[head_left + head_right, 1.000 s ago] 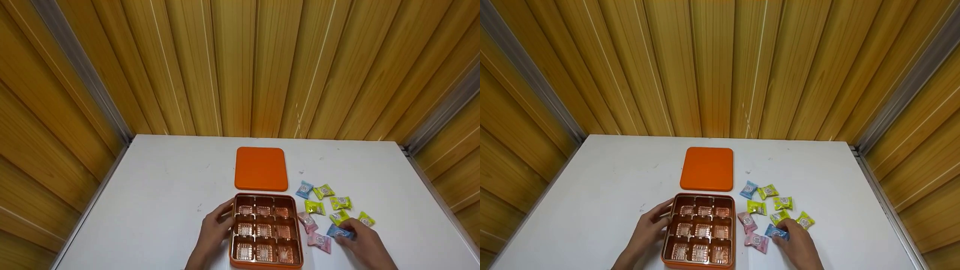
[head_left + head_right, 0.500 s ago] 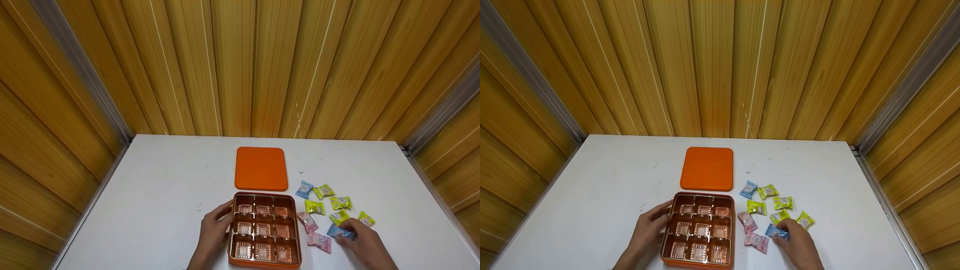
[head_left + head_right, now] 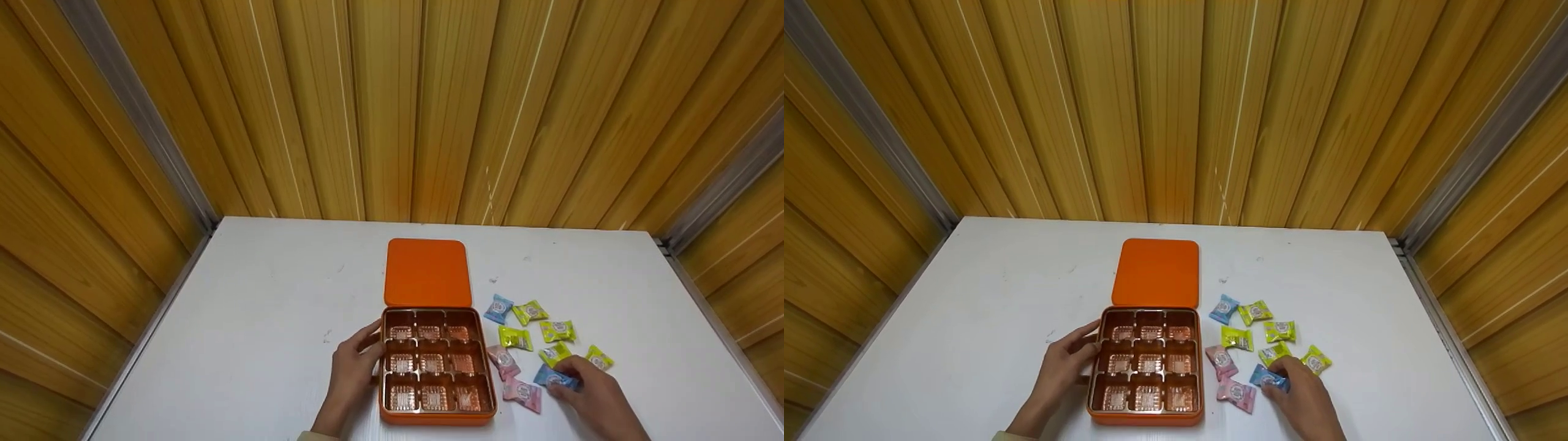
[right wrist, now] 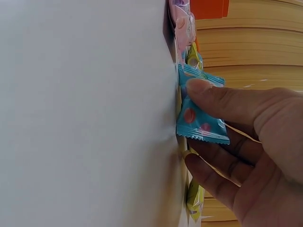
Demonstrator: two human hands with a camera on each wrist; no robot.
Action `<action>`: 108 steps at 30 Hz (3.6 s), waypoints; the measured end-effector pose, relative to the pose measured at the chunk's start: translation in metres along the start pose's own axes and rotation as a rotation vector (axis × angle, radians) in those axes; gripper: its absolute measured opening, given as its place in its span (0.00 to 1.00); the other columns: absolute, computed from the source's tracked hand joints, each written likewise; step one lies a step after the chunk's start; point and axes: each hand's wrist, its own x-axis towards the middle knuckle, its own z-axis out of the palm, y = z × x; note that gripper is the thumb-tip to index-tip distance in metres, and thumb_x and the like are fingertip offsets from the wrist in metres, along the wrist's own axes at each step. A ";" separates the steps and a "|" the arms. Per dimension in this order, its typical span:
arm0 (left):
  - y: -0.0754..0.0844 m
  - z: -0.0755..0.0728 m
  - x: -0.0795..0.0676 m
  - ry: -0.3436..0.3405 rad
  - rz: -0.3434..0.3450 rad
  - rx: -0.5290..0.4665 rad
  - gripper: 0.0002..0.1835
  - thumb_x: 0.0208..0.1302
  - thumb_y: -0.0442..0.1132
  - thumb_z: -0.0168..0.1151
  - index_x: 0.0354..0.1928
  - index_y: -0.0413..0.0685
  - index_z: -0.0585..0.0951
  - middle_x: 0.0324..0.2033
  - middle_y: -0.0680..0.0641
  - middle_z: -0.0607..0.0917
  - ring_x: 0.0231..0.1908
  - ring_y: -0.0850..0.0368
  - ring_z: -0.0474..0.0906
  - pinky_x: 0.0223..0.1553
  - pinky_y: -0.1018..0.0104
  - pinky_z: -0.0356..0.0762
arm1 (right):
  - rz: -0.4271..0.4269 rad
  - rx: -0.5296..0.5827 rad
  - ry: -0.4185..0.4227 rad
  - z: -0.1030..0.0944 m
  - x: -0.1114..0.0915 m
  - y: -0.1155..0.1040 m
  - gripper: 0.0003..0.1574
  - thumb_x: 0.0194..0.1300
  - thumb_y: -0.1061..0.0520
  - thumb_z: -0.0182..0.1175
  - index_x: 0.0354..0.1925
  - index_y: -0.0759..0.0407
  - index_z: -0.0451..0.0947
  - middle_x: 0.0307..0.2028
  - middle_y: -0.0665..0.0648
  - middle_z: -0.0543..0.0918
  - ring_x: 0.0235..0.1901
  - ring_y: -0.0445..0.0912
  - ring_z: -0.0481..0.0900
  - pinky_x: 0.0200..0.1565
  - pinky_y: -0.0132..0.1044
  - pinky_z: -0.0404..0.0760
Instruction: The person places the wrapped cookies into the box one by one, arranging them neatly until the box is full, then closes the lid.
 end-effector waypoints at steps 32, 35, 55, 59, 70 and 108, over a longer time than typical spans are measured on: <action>-0.007 -0.005 0.008 -0.101 0.109 0.029 0.27 0.74 0.35 0.63 0.74 0.48 0.77 0.63 0.30 0.81 0.59 0.30 0.82 0.34 0.54 0.90 | -0.086 -0.047 0.103 0.003 -0.006 0.000 0.17 0.65 0.65 0.74 0.50 0.64 0.81 0.45 0.55 0.85 0.46 0.51 0.82 0.56 0.57 0.82; -0.007 -0.005 0.008 -0.090 0.104 0.039 0.27 0.74 0.36 0.63 0.74 0.48 0.78 0.63 0.31 0.82 0.59 0.30 0.82 0.35 0.54 0.90 | -0.101 -0.041 0.123 0.003 -0.008 0.000 0.17 0.64 0.65 0.75 0.49 0.63 0.81 0.43 0.55 0.85 0.45 0.52 0.82 0.55 0.56 0.83; -0.008 -0.004 0.006 -0.083 0.104 0.002 0.27 0.74 0.35 0.64 0.73 0.48 0.78 0.61 0.30 0.82 0.58 0.32 0.83 0.36 0.52 0.90 | -0.315 0.115 0.341 0.011 -0.017 -0.011 0.20 0.57 0.64 0.80 0.46 0.58 0.83 0.41 0.51 0.87 0.40 0.43 0.86 0.47 0.28 0.84; -0.008 -0.003 0.005 -0.080 0.095 -0.012 0.27 0.74 0.35 0.64 0.74 0.49 0.78 0.62 0.30 0.82 0.58 0.32 0.82 0.36 0.51 0.90 | -0.322 0.198 0.360 0.012 -0.017 -0.016 0.20 0.57 0.63 0.81 0.46 0.58 0.84 0.42 0.52 0.87 0.40 0.40 0.86 0.47 0.24 0.82; -0.010 -0.002 0.007 -0.053 0.126 0.044 0.26 0.74 0.36 0.64 0.73 0.48 0.79 0.60 0.31 0.84 0.57 0.33 0.84 0.47 0.50 0.88 | -0.379 0.371 0.340 0.016 -0.015 -0.042 0.18 0.60 0.67 0.78 0.47 0.62 0.84 0.45 0.56 0.86 0.46 0.40 0.85 0.52 0.23 0.80; -0.013 -0.003 0.006 -0.062 0.103 -0.034 0.26 0.74 0.35 0.64 0.73 0.48 0.79 0.61 0.32 0.83 0.58 0.35 0.83 0.38 0.53 0.89 | -0.700 0.652 0.019 0.047 -0.003 -0.125 0.15 0.64 0.67 0.74 0.48 0.62 0.84 0.45 0.60 0.85 0.45 0.49 0.86 0.49 0.36 0.86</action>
